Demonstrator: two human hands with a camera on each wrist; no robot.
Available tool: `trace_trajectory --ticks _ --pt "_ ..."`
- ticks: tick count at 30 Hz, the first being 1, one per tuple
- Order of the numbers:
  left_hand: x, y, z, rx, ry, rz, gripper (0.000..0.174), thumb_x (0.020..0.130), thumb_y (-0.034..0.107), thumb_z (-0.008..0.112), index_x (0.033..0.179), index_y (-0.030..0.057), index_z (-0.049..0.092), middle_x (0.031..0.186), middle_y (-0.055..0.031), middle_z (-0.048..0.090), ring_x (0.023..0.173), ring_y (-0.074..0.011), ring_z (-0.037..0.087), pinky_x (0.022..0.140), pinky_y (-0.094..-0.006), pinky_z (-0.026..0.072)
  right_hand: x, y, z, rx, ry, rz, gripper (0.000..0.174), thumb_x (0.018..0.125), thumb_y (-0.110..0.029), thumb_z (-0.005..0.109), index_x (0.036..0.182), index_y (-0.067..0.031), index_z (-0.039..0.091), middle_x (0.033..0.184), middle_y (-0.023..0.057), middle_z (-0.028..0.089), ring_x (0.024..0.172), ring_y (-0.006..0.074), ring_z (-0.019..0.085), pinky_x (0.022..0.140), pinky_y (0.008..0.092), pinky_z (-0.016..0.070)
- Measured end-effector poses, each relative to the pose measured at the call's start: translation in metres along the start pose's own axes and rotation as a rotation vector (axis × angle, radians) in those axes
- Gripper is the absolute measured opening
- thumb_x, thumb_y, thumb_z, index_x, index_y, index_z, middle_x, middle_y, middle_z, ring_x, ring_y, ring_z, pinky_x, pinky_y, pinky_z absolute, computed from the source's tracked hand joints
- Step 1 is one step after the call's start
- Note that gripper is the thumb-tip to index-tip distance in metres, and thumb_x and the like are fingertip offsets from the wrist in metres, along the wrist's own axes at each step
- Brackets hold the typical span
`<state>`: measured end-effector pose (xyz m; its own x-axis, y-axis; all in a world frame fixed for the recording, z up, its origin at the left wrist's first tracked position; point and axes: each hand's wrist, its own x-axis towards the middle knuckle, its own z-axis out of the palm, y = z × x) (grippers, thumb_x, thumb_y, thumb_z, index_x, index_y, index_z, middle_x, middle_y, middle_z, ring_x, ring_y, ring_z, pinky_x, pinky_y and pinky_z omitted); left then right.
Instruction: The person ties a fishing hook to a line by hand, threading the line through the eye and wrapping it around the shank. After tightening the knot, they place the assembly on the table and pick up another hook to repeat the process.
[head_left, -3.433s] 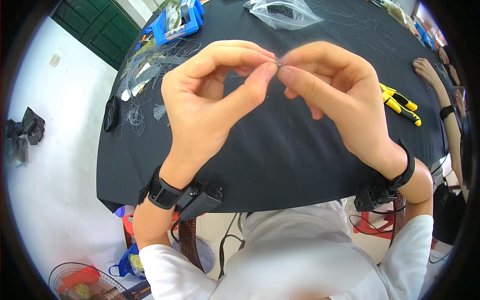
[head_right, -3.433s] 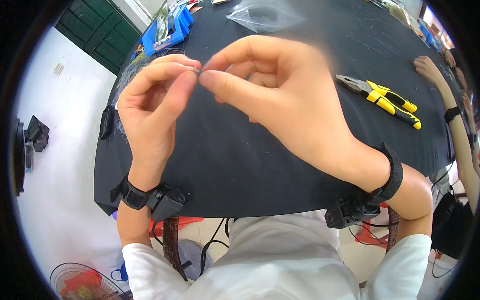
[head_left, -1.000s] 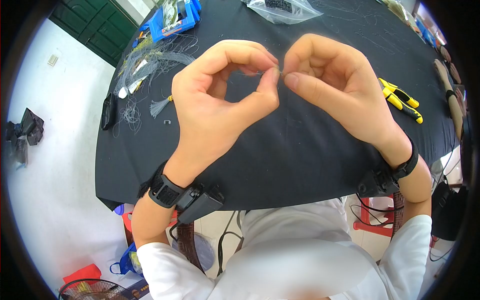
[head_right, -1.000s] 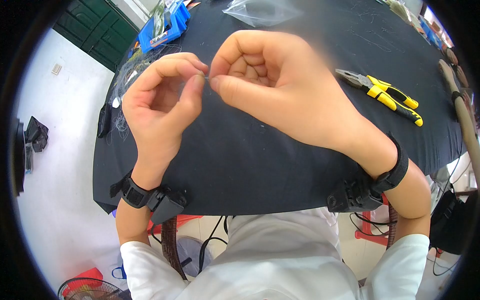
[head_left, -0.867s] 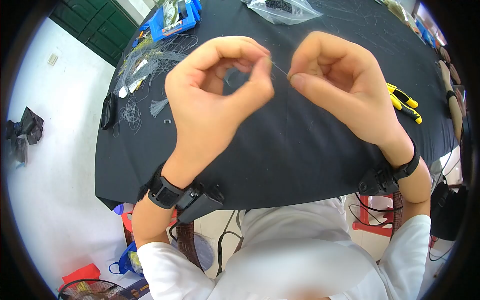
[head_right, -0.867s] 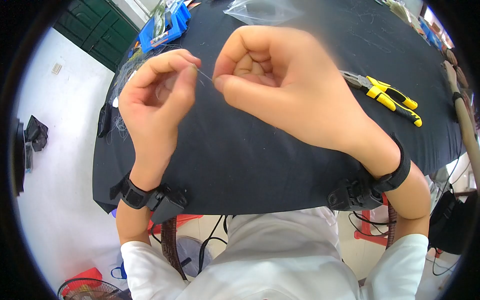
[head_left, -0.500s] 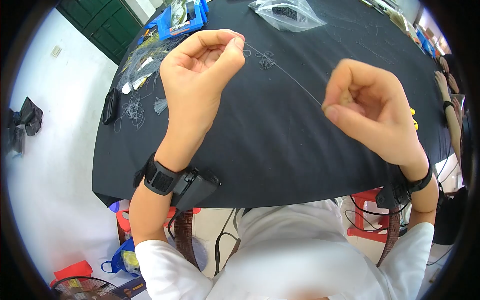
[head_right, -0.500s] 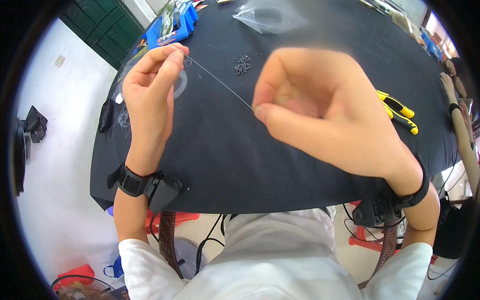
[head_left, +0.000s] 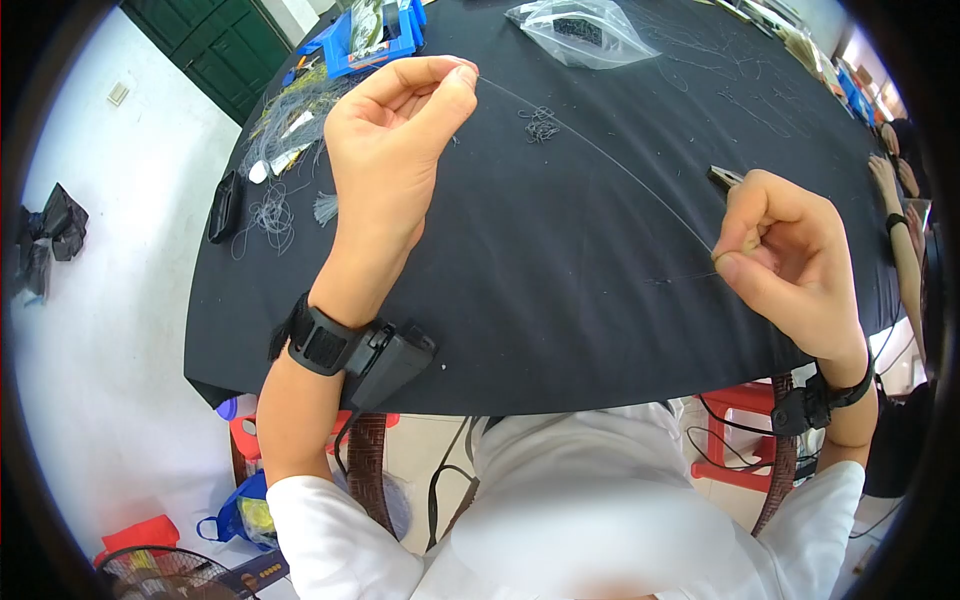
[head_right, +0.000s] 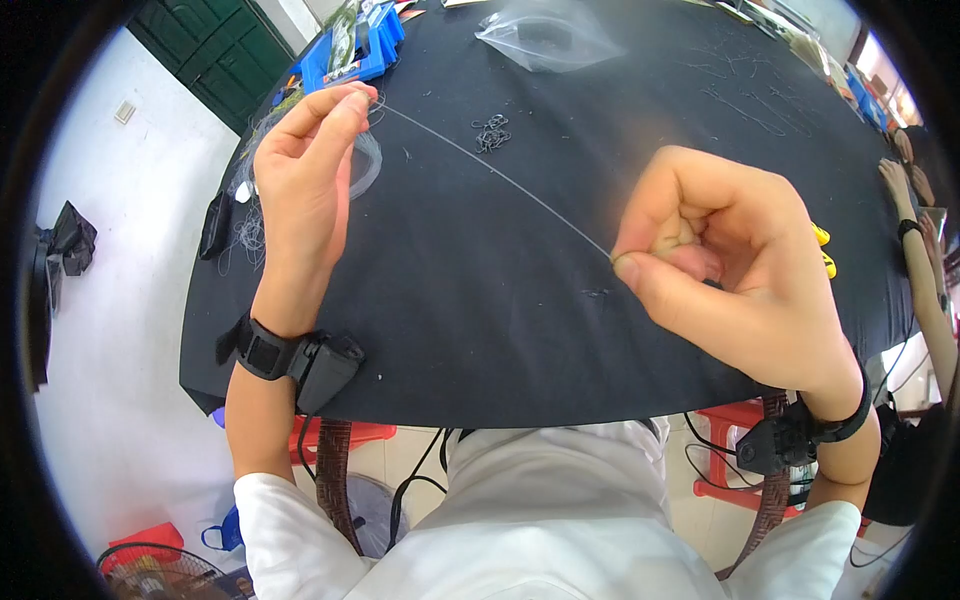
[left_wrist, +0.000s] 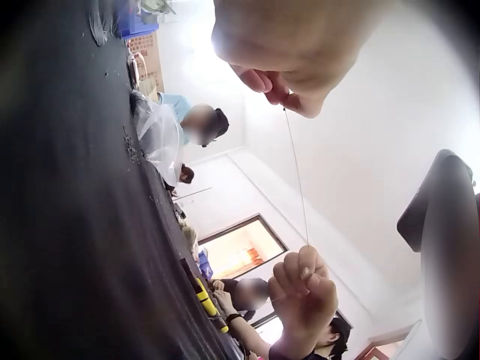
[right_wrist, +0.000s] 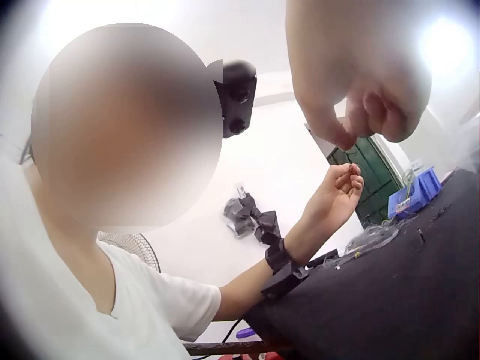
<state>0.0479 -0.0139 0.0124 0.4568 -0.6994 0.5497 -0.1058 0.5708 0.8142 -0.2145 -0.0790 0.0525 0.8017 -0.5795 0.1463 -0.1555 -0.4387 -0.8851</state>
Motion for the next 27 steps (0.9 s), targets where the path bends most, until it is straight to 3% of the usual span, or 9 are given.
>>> trace_trajectory --ticks 3,6,10,11,12,16,19,23,27 --pt "-0.001 0.001 0.002 -0.001 -0.003 -0.002 0.014 0.079 0.002 0.064 0.091 -0.0042 0.063 0.085 -0.0061 0.064 0.076 -0.0070 0.059 0.070 -0.0166 0.0459 0.001 0.004 -0.004 -0.120 -0.032 -0.068 0.005 0.072 0.003 0.056 0.074 -0.0017 0.054 0.070 -0.0012 0.050 0.060 0.0016 0.040 0.053 0.0172 0.0287" --pt "-0.003 0.011 0.010 0.041 -0.013 0.047 0.012 0.079 0.000 0.063 0.091 -0.0039 0.063 0.086 -0.0063 0.064 0.076 -0.0071 0.058 0.069 -0.0170 0.0460 0.012 0.008 -0.004 -0.176 -0.033 -0.003 0.008 0.076 0.004 0.055 0.080 -0.0010 0.060 0.059 -0.0051 0.043 0.053 0.0010 0.035 0.050 0.0177 0.0284" --pt "-0.009 0.015 0.018 0.080 -0.145 0.145 0.012 0.078 -0.002 0.064 0.090 -0.0034 0.064 0.089 -0.0076 0.064 0.078 -0.0086 0.058 0.070 -0.0185 0.0462 0.027 0.023 -0.004 -0.721 0.119 -0.463 0.025 0.081 0.005 0.046 0.100 0.0009 0.061 0.094 0.0034 0.058 0.067 0.0069 0.049 0.060 0.0186 0.0389" --pt "-0.010 0.015 0.019 0.079 -0.177 0.165 0.012 0.078 -0.002 0.064 0.090 -0.0034 0.064 0.090 -0.0080 0.064 0.078 -0.0090 0.058 0.070 -0.0189 0.0462 0.030 0.021 -0.001 -0.580 0.117 -0.420 0.024 0.082 0.004 0.046 0.102 0.0014 0.059 0.097 0.0047 0.058 0.066 0.0071 0.050 0.058 0.0181 0.0395" --pt "-0.012 0.018 0.017 0.192 -0.250 0.178 0.013 0.081 0.002 0.060 0.094 0.0000 0.064 0.100 -0.0116 0.063 0.091 -0.0139 0.058 0.082 -0.0240 0.0442 0.034 0.018 0.002 -0.440 0.113 -0.376 0.024 0.082 0.003 0.046 0.104 0.0019 0.058 0.100 0.0060 0.059 0.064 0.0072 0.051 0.057 0.0176 0.0402" --pt "-0.014 0.016 0.018 0.193 -0.322 0.228 0.014 0.080 -0.003 0.060 0.093 -0.0009 0.064 0.102 -0.0133 0.062 0.093 -0.0164 0.058 0.083 -0.0263 0.0453 0.041 -0.011 0.023 0.312 -0.067 -0.101 0.024 0.085 -0.003 0.046 0.108 0.0022 0.051 0.106 0.0127 0.059 0.056 0.0079 0.054 0.050 0.0161 0.0411" --pt "-0.013 0.015 0.018 0.184 -0.355 0.277 0.014 0.079 -0.005 0.060 0.092 -0.0018 0.064 0.104 -0.0143 0.061 0.093 -0.0180 0.059 0.084 -0.0273 0.0460 0.042 -0.018 0.034 0.377 -0.087 -0.047 0.021 0.086 -0.007 0.048 0.106 -0.0002 0.049 0.101 0.0148 0.061 0.051 0.0071 0.053 0.044 0.0146 0.0375" --pt "-0.014 0.015 0.018 0.173 -0.361 0.282 0.014 0.079 -0.006 0.060 0.092 -0.0019 0.064 0.104 -0.0146 0.061 0.094 -0.0185 0.059 0.083 -0.0270 0.0466 0.048 -0.011 0.035 0.205 -0.062 -0.091 0.017 0.088 -0.010 0.052 0.103 -0.0021 0.050 0.085 0.0052 0.059 0.059 0.0032 0.052 0.052 0.0140 0.0387" --pt "-0.017 0.015 0.021 0.163 -0.360 0.225 0.015 0.078 -0.005 0.061 0.092 -0.0013 0.064 0.103 -0.0140 0.061 0.094 -0.0182 0.059 0.083 -0.0265 0.0467 0.055 0.005 0.038 0.173 0.035 -0.307 0.011 0.087 -0.005 0.053 0.098 -0.0023 0.053 0.076 -0.0030 0.053 0.068 -0.0004 0.047 0.061 0.0137 0.0357"
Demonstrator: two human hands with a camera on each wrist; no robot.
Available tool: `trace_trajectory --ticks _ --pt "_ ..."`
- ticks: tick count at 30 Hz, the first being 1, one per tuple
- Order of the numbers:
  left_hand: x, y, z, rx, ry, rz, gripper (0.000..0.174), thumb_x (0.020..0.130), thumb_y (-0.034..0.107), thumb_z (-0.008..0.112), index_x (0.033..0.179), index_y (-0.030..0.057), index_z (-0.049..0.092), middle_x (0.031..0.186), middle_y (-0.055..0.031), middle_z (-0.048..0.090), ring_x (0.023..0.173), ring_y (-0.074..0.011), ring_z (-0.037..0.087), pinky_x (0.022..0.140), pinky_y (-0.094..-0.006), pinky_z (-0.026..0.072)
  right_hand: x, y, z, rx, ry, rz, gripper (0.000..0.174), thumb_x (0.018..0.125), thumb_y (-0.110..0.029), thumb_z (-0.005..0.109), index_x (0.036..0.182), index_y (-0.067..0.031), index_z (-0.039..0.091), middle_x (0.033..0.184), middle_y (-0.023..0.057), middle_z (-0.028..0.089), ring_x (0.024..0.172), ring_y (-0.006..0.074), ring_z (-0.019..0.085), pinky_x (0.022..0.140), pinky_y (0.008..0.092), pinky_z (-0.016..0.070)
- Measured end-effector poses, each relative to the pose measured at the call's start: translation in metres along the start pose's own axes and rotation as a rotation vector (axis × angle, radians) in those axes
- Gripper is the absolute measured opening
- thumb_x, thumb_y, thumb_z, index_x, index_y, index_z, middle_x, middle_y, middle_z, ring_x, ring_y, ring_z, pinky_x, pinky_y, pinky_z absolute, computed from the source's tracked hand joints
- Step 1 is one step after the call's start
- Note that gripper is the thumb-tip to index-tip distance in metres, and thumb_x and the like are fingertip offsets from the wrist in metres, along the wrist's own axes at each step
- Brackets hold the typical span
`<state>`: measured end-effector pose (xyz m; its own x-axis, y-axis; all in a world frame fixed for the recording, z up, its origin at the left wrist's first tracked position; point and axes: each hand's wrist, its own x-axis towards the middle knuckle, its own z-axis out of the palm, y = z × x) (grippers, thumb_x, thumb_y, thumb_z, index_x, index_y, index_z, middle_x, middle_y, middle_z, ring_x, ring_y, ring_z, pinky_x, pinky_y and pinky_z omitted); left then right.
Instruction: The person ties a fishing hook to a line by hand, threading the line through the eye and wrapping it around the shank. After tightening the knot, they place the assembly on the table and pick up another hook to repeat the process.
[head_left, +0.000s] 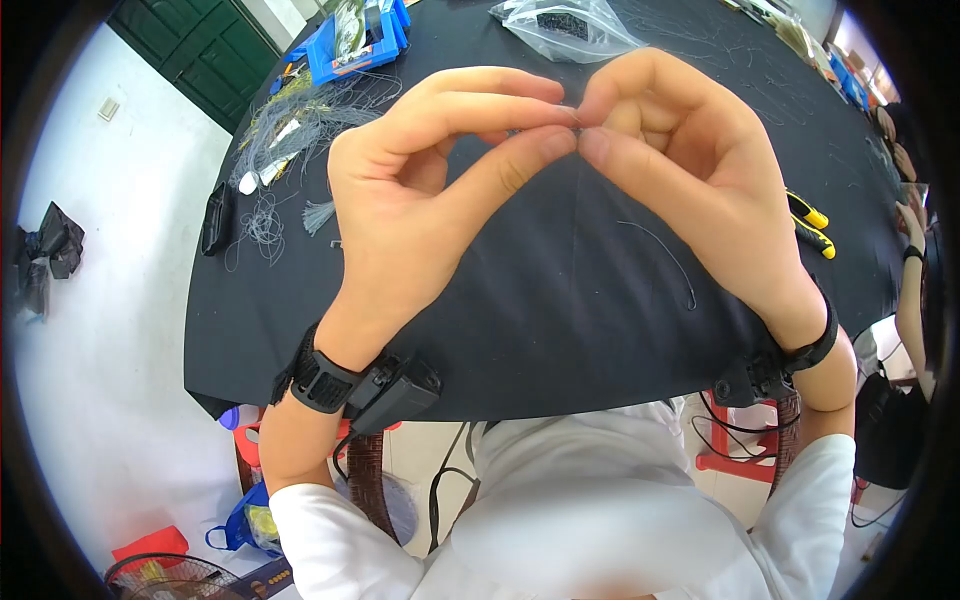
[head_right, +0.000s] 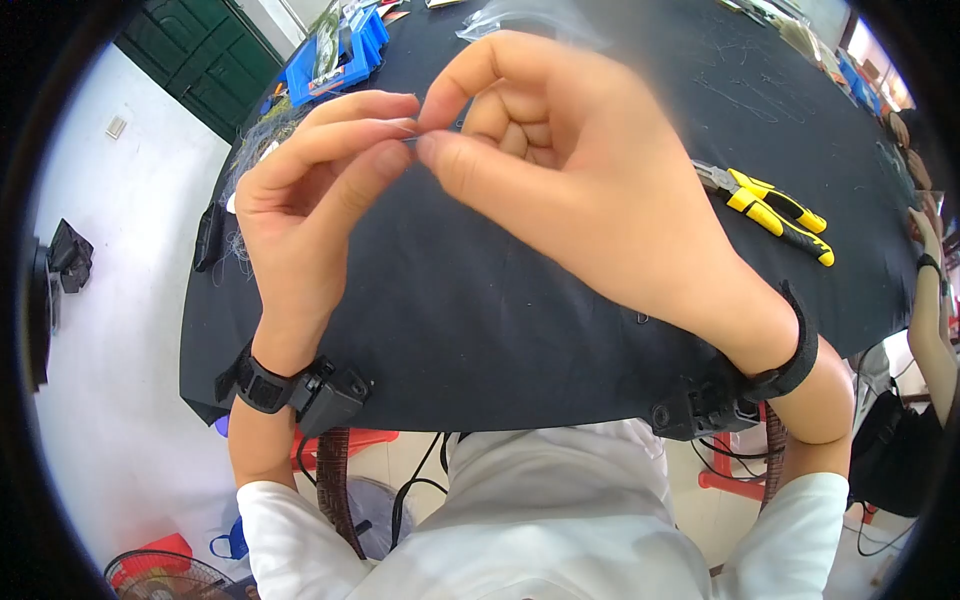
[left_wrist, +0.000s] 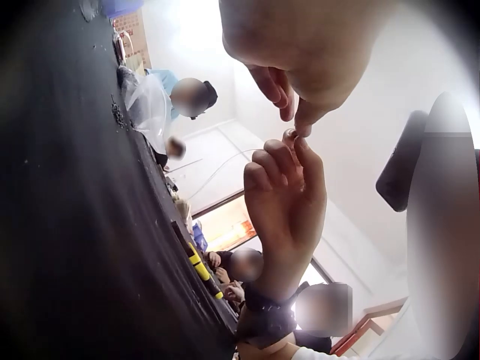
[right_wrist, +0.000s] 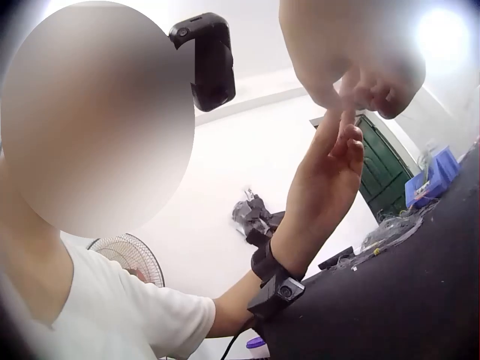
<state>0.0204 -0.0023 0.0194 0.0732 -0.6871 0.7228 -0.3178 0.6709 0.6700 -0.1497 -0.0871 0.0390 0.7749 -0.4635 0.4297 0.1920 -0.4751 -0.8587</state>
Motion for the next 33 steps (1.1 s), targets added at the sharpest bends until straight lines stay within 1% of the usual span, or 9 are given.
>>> trace_trajectory --ticks 3,6,12,15,21,23,26,29,33 --pt "0.001 -0.001 -0.002 0.068 -0.028 0.031 0.016 0.080 -0.003 0.061 0.095 -0.0008 0.064 0.103 -0.0122 0.062 0.094 -0.0163 0.059 0.083 -0.0247 0.0461 0.002 0.002 0.001 -0.013 0.034 0.012 0.009 0.086 -0.003 0.054 0.095 -0.0020 0.054 0.073 -0.0057 0.050 0.069 -0.0017 0.044 0.061 0.0136 0.0332" --pt "0.001 0.006 0.000 0.079 0.044 -0.090 0.017 0.082 0.000 0.060 0.098 -0.0007 0.063 0.102 -0.0104 0.062 0.094 -0.0143 0.059 0.083 -0.0230 0.0452 0.002 -0.001 -0.001 -0.091 0.061 0.046 0.009 0.085 -0.005 0.056 0.093 -0.0017 0.055 0.068 -0.0065 0.049 0.064 -0.0020 0.043 0.058 0.0136 0.0322" --pt "0.001 0.007 0.000 0.107 0.005 -0.108 0.018 0.083 0.002 0.060 0.100 -0.0007 0.062 0.103 -0.0097 0.062 0.094 -0.0133 0.058 0.084 -0.0225 0.0439 0.005 0.007 -0.007 -0.095 0.073 0.106 0.010 0.082 -0.008 0.060 0.090 -0.0015 0.058 0.063 -0.0077 0.048 0.056 -0.0025 0.038 0.053 0.0148 0.0289" --pt "0.002 0.002 -0.001 0.110 -0.023 -0.062 0.015 0.082 0.002 0.060 0.097 -0.0012 0.062 0.103 -0.0099 0.062 0.092 -0.0121 0.058 0.083 -0.0221 0.0439 0.005 0.008 -0.007 -0.104 0.087 0.107 0.010 0.082 -0.007 0.061 0.089 -0.0014 0.059 0.062 -0.0080 0.047 0.056 -0.0027 0.036 0.050 0.0154 0.0276" --pt "-0.001 -0.001 0.000 0.078 -0.039 -0.133 0.008 0.082 0.001 0.059 0.089 -0.0016 0.062 0.102 -0.0088 0.061 0.089 -0.0098 0.056 0.081 -0.0215 0.0434 0.005 0.007 -0.009 -0.128 0.039 0.098 0.011 0.080 -0.004 0.062 0.090 -0.0011 0.060 0.061 -0.0093 0.043 0.055 -0.0032 0.035 0.049 0.0148 0.0270" --pt "-0.001 -0.002 0.003 0.010 0.031 -0.152 0.008 0.079 0.001 0.062 0.087 -0.0016 0.063 0.097 -0.0088 0.062 0.085 -0.0100 0.056 0.076 -0.0219 0.0429 0.006 0.008 -0.010 -0.136 -0.004 0.045 0.011 0.079 -0.002 0.062 0.090 -0.0012 0.060 0.061 -0.0095 0.041 0.055 -0.0033 0.035 0.049 0.0148 0.0268" --pt "0.000 -0.001 0.003 -0.027 0.090 -0.166 0.008 0.077 0.002 0.064 0.085 -0.0018 0.063 0.094 -0.0086 0.063 0.083 -0.0099 0.056 0.073 -0.0219 0.0427 0.007 0.002 -0.012 -0.155 -0.022 0.006 0.010 0.079 -0.001 0.061 0.089 -0.0013 0.059 0.063 -0.0090 0.043 0.056 -0.0028 0.036 0.050 0.0154 0.0280" --pt "0.001 0.003 0.003 -0.030 0.094 -0.159 0.008 0.078 0.002 0.063 0.085 -0.0021 0.063 0.093 -0.0083 0.063 0.082 -0.0094 0.056 0.072 -0.0216 0.0427 0.008 -0.006 -0.020 -0.225 -0.021 0.093 0.008 0.079 0.000 0.060 0.087 -0.0017 0.058 0.067 -0.0074 0.047 0.059 -0.0018 0.040 0.054 0.0154 0.0318" --pt "-0.001 0.005 0.003 -0.028 0.103 -0.159 0.008 0.079 0.003 0.063 0.085 -0.0020 0.063 0.091 -0.0077 0.064 0.082 -0.0089 0.056 0.071 -0.0214 0.0426 0.003 -0.017 -0.033 -0.314 -0.019 0.117 0.006 0.078 0.000 0.060 0.083 -0.0020 0.058 0.073 -0.0035 0.054 0.065 0.0005 0.048 0.061 0.0155 0.0384"
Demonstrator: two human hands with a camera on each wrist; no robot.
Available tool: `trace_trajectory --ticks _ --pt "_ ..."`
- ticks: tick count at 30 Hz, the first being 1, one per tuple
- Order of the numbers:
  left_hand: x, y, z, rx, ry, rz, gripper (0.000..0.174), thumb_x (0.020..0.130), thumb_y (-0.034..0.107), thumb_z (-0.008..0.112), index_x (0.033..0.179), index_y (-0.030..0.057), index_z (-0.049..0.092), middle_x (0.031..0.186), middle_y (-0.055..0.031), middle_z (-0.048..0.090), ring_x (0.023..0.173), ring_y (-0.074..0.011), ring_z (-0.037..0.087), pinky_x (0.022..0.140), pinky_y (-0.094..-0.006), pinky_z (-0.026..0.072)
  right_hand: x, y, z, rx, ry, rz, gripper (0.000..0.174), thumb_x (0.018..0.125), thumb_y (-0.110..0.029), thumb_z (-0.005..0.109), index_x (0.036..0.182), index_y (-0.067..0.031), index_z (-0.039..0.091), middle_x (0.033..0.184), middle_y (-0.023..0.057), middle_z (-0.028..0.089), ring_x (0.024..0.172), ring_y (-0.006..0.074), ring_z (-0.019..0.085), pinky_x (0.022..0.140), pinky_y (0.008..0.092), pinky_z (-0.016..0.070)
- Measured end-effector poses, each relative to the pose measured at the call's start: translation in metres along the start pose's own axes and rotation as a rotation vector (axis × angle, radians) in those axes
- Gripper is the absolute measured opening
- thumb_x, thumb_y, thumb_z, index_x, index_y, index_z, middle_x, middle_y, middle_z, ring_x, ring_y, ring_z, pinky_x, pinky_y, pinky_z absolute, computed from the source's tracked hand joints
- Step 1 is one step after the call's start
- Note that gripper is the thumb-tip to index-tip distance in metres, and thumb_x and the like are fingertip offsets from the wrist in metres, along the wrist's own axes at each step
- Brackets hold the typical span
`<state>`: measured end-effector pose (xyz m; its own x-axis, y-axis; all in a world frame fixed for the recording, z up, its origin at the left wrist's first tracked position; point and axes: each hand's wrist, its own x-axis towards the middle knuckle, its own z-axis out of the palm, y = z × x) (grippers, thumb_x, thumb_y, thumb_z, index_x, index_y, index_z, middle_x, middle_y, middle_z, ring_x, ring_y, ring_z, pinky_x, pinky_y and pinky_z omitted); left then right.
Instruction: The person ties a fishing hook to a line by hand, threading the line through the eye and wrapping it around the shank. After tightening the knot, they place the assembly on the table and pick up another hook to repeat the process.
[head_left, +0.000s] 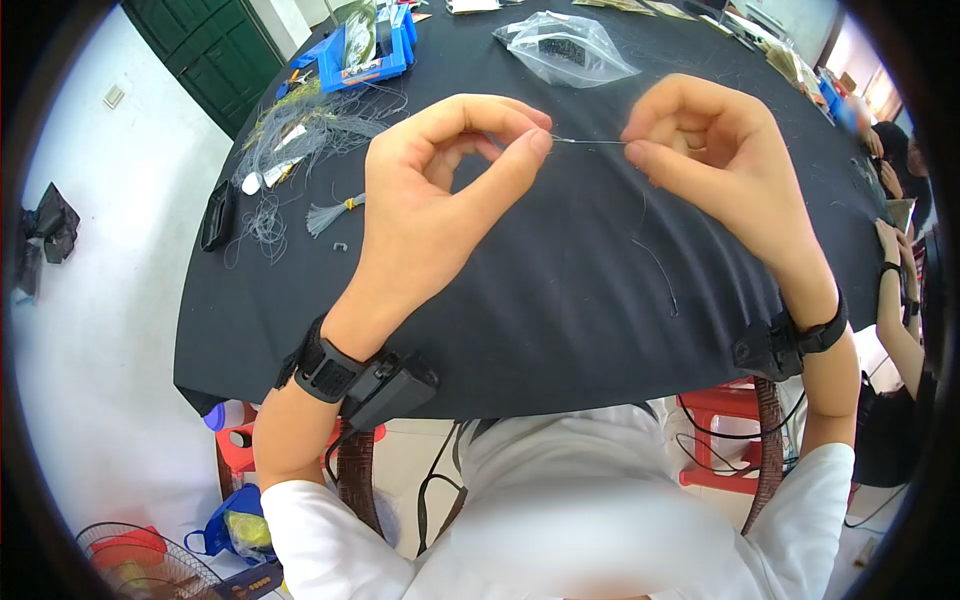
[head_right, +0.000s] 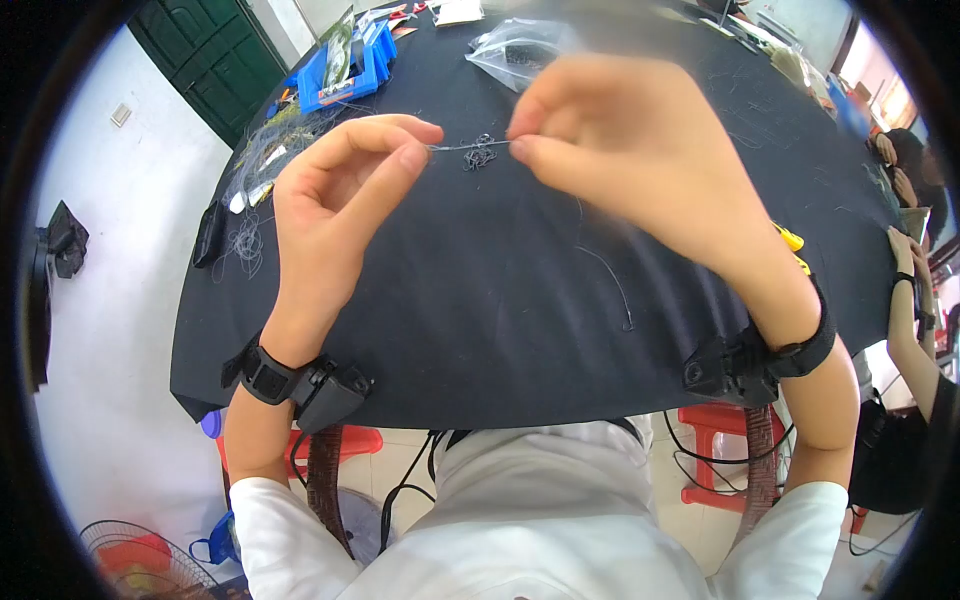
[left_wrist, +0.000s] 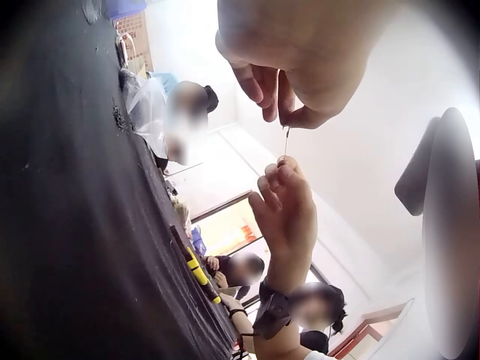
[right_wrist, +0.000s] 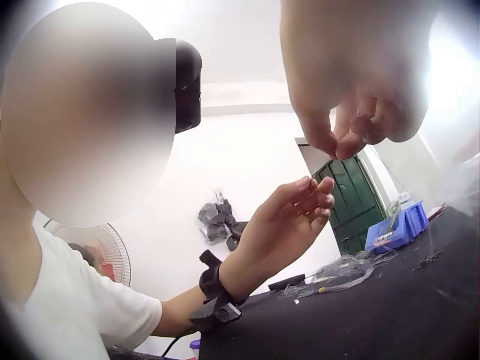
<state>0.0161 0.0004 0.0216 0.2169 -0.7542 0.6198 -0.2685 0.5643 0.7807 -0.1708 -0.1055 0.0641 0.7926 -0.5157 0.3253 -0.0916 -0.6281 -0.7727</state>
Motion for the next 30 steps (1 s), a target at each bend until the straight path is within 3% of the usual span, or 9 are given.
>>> trace_trajectory --ticks 3,4,7,11,15,20,24,26,30 --pt "0.001 0.002 0.000 -0.013 -0.002 -0.004 0.009 0.080 0.004 0.062 0.085 -0.0020 0.063 0.090 -0.0071 0.064 0.081 -0.0088 0.056 0.071 -0.0216 0.0429 -0.001 0.004 -0.016 -0.069 0.058 -0.155 0.011 0.075 -0.010 0.063 0.081 -0.0007 0.061 0.070 -0.0013 0.057 0.066 0.0048 0.050 0.060 0.0199 0.0410" --pt "0.002 0.002 0.000 -0.030 -0.003 -0.026 0.009 0.080 0.005 0.062 0.086 -0.0020 0.063 0.089 -0.0068 0.064 0.081 -0.0085 0.056 0.071 -0.0215 0.0429 -0.003 -0.001 -0.023 -0.092 0.060 -0.080 0.011 0.075 -0.010 0.061 0.081 -0.0008 0.061 0.074 0.0000 0.059 0.070 0.0062 0.053 0.065 0.0211 0.0429" --pt "0.001 0.000 0.000 -0.093 0.000 -0.120 0.011 0.081 0.006 0.061 0.088 -0.0022 0.063 0.089 -0.0060 0.063 0.080 -0.0079 0.056 0.071 -0.0210 0.0430 -0.003 -0.006 -0.045 -0.224 0.001 -0.016 0.009 0.079 -0.011 0.062 0.082 -0.0036 0.059 0.076 -0.0022 0.056 0.068 0.0017 0.051 0.063 0.0157 0.0403" --pt "0.000 -0.010 -0.001 -0.166 -0.010 -0.282 0.013 0.083 0.009 0.061 0.090 -0.0021 0.062 0.088 -0.0057 0.063 0.081 -0.0075 0.057 0.073 -0.0206 0.0434 0.003 -0.001 -0.076 -0.251 -0.030 -0.017 0.012 0.079 -0.015 0.063 0.083 -0.0053 0.059 0.073 -0.0032 0.056 0.065 0.0008 0.050 0.054 0.0160 0.0371" --pt "-0.001 -0.014 0.001 -0.133 -0.074 -0.334 0.016 0.085 0.017 0.059 0.091 0.0030 0.063 0.093 -0.0044 0.064 0.085 -0.0075 0.055 0.071 -0.0219 0.0389 0.006 -0.013 -0.094 -0.366 0.089 -0.020 0.010 0.079 -0.017 0.064 0.084 -0.0084 0.063 0.074 -0.0051 0.058 0.062 0.0002 0.048 0.050 0.0158 0.0339" --pt "-0.005 -0.022 0.011 -0.123 -0.226 -0.388 0.019 0.088 0.019 0.053 0.093 0.0033 0.063 0.090 -0.0032 0.063 0.081 -0.0074 0.054 0.071 -0.0219 0.0397 0.033 -0.018 -0.129 -0.602 -0.113 -0.132 0.010 0.081 -0.013 0.061 0.084 -0.0031 0.062 0.076 0.0010 0.061 0.062 0.0054 0.053 0.052 0.0193 0.0430" --pt "-0.005 -0.027 0.010 -0.075 -0.338 -0.500 0.022 0.089 0.021 0.052 0.093 0.0014 0.062 0.088 -0.0049 0.063 0.078 -0.0082 0.054 0.069 -0.0225 0.0409 0.052 -0.021 -0.170 -0.542 -0.156 0.129 0.015 0.077 -0.010 0.067 0.087 0.0012 0.065 0.074 0.0056 0.064 0.063 0.0105 0.059 0.058 0.0210 0.0475" --pt "-0.006 -0.033 0.008 -0.093 -0.331 -0.554 0.022 0.089 0.021 0.053 0.091 0.0007 0.062 0.087 -0.0060 0.063 0.077 -0.0089 0.054 0.068 -0.0225 0.0409 0.060 -0.008 -0.196 -0.614 -0.163 0.233 0.019 0.077 -0.012 0.068 0.090 0.0013 0.067 0.080 0.0062 0.066 0.068 0.0118 0.062 0.063 0.0218 0.0499" --pt "-0.006 -0.034 0.005 -0.140 -0.282 -0.665 0.020 0.087 0.018 0.053 0.087 -0.0003 0.061 0.083 -0.0082 0.062 0.074 -0.0100 0.054 0.066 -0.0224 0.0409 0.061 0.024 -0.242 -0.713 -0.079 0.366 0.019 0.075 -0.013 0.069 0.088 0.0011 0.067 0.074 0.0064 0.066 0.067 0.0129 0.062 0.062 0.0245 0.0499"
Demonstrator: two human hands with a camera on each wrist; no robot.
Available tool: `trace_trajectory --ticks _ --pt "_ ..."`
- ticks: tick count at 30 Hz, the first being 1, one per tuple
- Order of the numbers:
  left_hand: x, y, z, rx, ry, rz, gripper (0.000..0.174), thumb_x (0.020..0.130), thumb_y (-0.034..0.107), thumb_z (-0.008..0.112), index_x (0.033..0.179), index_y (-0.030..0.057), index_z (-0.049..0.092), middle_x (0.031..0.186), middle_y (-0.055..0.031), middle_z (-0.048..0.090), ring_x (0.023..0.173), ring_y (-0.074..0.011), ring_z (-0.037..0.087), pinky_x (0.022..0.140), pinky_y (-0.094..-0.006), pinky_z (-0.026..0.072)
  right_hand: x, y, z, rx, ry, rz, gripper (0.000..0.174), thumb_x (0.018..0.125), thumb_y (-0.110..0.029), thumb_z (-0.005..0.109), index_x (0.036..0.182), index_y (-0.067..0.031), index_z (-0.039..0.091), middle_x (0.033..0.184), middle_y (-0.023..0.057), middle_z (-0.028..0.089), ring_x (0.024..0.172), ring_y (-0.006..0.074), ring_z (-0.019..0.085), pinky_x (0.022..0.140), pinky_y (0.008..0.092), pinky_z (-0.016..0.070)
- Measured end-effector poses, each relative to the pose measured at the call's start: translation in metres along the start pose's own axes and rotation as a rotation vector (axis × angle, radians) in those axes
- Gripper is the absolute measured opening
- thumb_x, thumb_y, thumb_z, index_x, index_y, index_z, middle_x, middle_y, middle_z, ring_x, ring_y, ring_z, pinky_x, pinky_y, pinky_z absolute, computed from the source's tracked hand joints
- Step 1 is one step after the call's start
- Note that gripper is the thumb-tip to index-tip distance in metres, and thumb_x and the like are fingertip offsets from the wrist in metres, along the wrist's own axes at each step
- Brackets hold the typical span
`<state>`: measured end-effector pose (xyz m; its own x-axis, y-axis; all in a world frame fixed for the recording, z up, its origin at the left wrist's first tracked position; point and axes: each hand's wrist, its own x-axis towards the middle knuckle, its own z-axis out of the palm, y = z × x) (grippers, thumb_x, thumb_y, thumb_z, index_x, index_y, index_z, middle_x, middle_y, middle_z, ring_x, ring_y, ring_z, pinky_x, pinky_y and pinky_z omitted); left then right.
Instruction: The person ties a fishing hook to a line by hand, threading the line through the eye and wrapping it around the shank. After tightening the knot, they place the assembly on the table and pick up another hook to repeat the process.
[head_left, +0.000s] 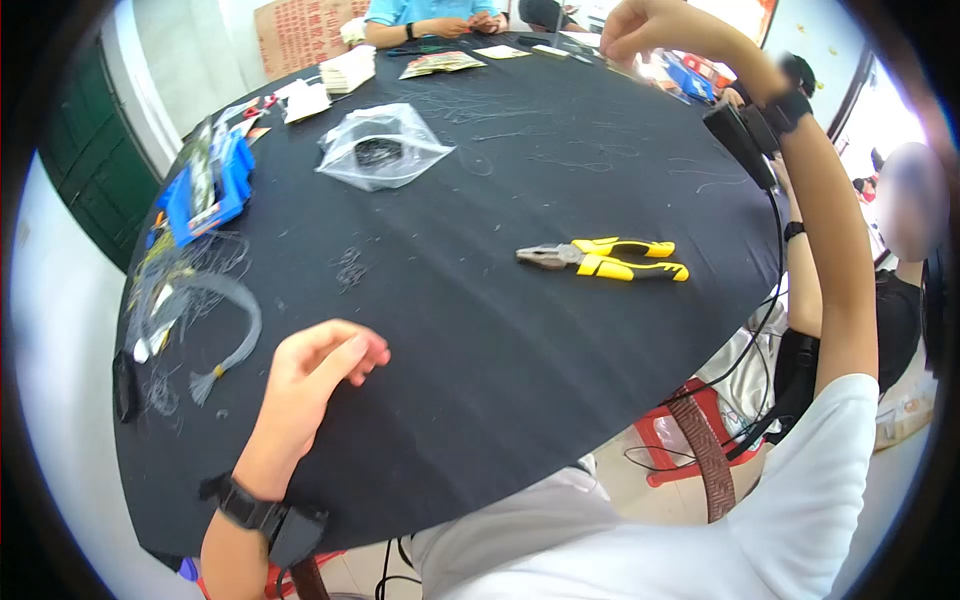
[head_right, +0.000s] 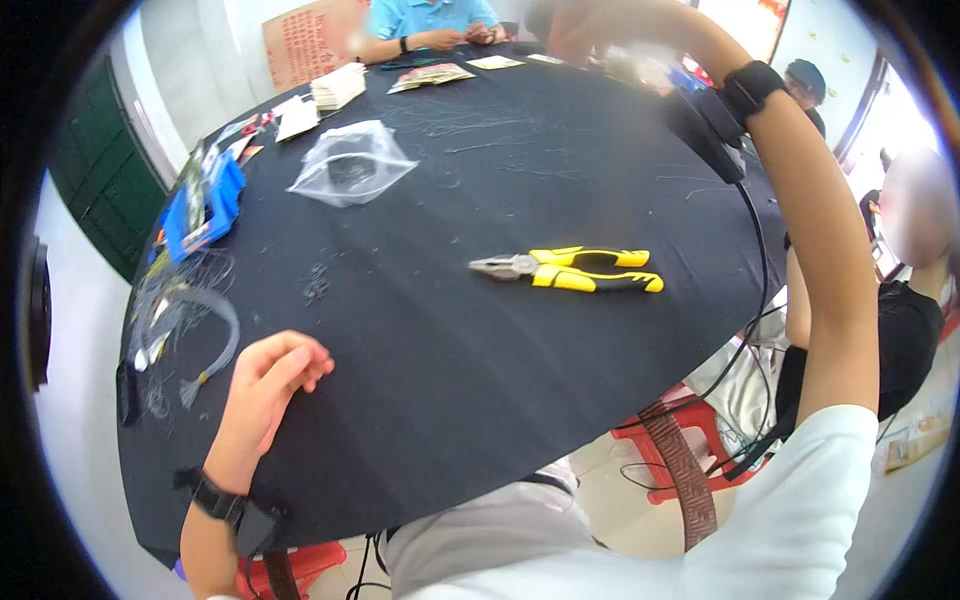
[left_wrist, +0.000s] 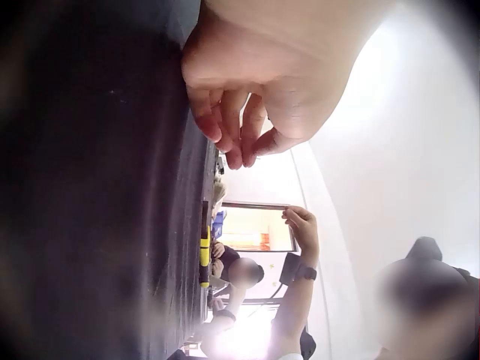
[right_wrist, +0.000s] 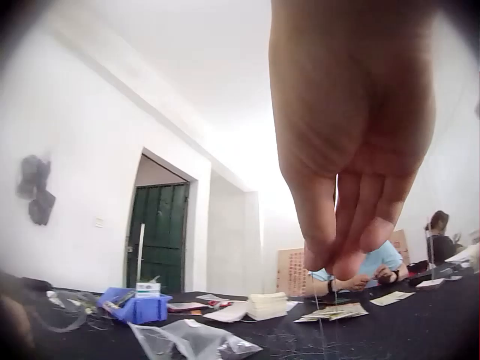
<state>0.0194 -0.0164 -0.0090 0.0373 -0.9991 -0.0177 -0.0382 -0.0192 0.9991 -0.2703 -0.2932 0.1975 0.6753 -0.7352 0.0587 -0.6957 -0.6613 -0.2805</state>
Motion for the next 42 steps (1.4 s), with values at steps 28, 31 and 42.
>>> trace_trajectory --ticks 28,31,42 --pt "0.013 0.001 -0.012 -0.243 -0.001 -0.287 0.012 0.081 0.004 0.053 0.076 -0.0061 0.057 0.077 -0.0170 0.061 0.067 -0.0170 0.057 0.062 -0.0234 0.0449 -0.040 0.346 0.080 0.268 0.394 0.660 0.014 0.073 -0.003 0.054 0.083 0.0013 0.064 0.074 0.0082 0.064 0.067 0.0132 0.062 0.058 0.0267 0.0509" --pt "0.013 0.000 -0.017 -0.218 -0.090 -0.293 0.012 0.082 0.003 0.052 0.080 -0.0056 0.060 0.080 -0.0147 0.062 0.072 -0.0164 0.059 0.066 -0.0247 0.0452 -0.089 0.289 0.083 -0.023 0.238 0.519 0.016 0.071 -0.004 0.056 0.084 0.0007 0.064 0.074 0.0100 0.065 0.067 0.0159 0.063 0.060 0.0285 0.0500" --pt "0.006 -0.002 -0.018 -0.214 -0.106 -0.226 0.012 0.083 0.004 0.052 0.083 -0.0041 0.060 0.080 -0.0130 0.062 0.074 -0.0148 0.058 0.067 -0.0236 0.0442 -0.106 0.248 0.121 -0.601 0.006 0.236 0.017 0.075 -0.009 0.056 0.089 -0.0051 0.064 0.082 0.0141 0.064 0.077 0.0322 0.061 0.070 0.0384 0.0483"
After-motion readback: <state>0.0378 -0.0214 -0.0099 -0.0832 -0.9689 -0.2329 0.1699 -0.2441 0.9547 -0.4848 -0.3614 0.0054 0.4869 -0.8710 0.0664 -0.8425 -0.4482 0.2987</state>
